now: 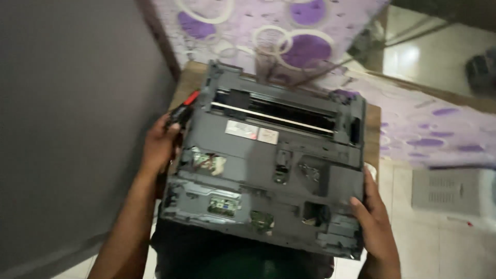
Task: Cleaning internal components with a cloth and removing screws from a printer base using a screwdriver.
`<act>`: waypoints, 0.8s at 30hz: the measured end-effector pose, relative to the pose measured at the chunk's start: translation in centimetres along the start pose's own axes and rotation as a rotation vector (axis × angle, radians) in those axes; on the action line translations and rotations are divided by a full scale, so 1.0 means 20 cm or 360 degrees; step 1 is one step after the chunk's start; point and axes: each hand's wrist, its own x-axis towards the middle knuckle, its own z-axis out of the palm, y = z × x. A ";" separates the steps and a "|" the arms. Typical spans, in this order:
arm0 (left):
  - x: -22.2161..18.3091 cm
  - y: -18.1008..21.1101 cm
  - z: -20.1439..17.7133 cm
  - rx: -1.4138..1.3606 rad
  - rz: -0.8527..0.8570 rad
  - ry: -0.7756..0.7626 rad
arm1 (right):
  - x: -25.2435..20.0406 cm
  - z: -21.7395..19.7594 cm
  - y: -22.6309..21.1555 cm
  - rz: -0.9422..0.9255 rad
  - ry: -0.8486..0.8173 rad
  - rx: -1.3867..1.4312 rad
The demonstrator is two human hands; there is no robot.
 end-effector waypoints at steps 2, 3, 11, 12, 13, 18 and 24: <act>0.04 -0.05 -0.02 0.0006 -0.0043 -0.0035 | -0.05 0.07 -0.17 0.0163 0.0046 -0.0020; 0.08 -0.08 -0.01 0.0022 -0.0073 -0.0119 | -0.08 0.10 -0.24 0.0344 0.0137 -0.0025; 0.04 0.18 -0.08 0.0228 -0.0431 -0.0452 | -0.06 0.10 -0.19 0.0292 0.0183 -0.0005; 0.06 0.14 -0.07 0.0235 -0.0408 -0.0448 | -0.03 0.06 -0.12 0.0230 0.0108 -0.0129; 0.07 0.12 -0.07 0.0235 -0.0404 -0.0468 | -0.03 0.06 -0.11 0.0238 0.0127 -0.0128; -0.09 0.21 -0.07 0.0107 -0.0472 -0.0284 | -0.02 0.03 -0.07 0.0102 0.0084 -0.0127; -0.26 0.21 -0.12 -0.0065 -0.0003 0.0013 | -0.06 0.02 -0.11 -0.0093 0.0057 -0.0345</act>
